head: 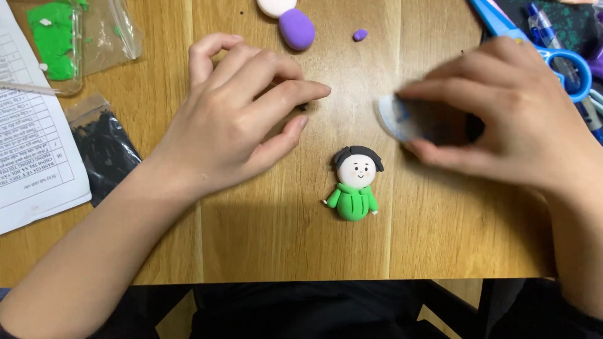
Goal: Attaching hair and details to a small clay figure using hands and small tools
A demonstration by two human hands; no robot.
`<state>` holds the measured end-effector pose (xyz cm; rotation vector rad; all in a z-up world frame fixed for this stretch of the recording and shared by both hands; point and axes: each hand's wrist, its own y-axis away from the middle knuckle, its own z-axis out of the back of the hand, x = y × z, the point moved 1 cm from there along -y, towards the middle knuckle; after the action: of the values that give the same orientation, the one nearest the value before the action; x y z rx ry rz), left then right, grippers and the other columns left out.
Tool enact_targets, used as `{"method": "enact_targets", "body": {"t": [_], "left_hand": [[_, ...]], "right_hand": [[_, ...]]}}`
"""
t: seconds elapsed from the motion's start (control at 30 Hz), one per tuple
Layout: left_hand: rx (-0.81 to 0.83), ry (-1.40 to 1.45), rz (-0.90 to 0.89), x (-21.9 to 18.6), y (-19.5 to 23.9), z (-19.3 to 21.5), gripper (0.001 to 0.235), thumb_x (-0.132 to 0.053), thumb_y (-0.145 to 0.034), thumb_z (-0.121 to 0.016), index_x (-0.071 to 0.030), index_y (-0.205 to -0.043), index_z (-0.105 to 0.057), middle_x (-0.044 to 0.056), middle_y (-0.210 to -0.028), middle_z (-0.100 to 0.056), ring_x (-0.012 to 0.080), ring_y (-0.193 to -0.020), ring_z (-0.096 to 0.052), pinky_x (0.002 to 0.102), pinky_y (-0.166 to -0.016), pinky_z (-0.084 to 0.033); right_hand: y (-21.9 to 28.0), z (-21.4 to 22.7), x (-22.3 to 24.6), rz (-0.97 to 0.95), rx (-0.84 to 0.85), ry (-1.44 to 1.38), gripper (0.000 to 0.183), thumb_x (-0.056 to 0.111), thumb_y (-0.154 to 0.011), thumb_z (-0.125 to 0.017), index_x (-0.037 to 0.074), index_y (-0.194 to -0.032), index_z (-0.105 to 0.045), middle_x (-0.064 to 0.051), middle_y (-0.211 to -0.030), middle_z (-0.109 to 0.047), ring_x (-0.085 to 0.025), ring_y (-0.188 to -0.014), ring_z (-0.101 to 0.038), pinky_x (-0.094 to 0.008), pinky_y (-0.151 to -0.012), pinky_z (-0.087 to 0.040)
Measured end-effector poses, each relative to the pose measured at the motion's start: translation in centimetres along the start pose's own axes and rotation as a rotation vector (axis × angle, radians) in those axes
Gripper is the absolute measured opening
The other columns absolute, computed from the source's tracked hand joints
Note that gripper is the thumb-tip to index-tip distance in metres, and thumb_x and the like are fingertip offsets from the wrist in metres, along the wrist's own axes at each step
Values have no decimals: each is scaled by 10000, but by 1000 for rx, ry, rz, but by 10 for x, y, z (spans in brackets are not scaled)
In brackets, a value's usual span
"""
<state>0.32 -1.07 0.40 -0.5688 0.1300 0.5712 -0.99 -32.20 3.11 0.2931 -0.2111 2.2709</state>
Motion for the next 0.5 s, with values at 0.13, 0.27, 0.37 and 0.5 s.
{"method": "enact_targets", "body": {"t": [0.13,0.27,0.37,0.5], "left_hand": [[15,5,-16,-1,-1,-3,206,-98,-1000,-780,-65,-1198,-737,85,-1114,-648,282,-1052,-605,478,-1036,-306],[28,21,2,-3,-1,-1,210,-106,-993,-776,-68,-1197,-743,91,-1106,-642,286,-1031,-601,483,-1055,-289],[24,13,10,-4,0,-1,185,-123,-1013,-748,-96,-1195,-736,78,-1111,-635,279,-1024,-596,484,-1054,-292],[42,8,1,-7,-4,-1,197,-132,-997,-745,-98,-1191,-740,73,-1094,-634,275,-1036,-586,482,-1047,-301]], "right_hand": [[-16,-5,-5,62,-61,3,508,340,-906,-876,87,-1338,-788,-75,-1154,-678,-324,-994,-501,-442,-908,-396],[5,2,-4,0,24,-52,578,416,-823,-811,105,-1307,-762,-99,-1137,-696,-320,-983,-516,-442,-902,-374],[5,-2,-4,-41,14,-26,556,413,-822,-822,145,-1306,-763,-42,-1170,-698,-311,-1000,-510,-430,-904,-392],[-16,-5,-4,52,-67,-13,532,378,-879,-852,86,-1319,-782,-87,-1150,-677,-339,-990,-505,-451,-863,-388]]}}
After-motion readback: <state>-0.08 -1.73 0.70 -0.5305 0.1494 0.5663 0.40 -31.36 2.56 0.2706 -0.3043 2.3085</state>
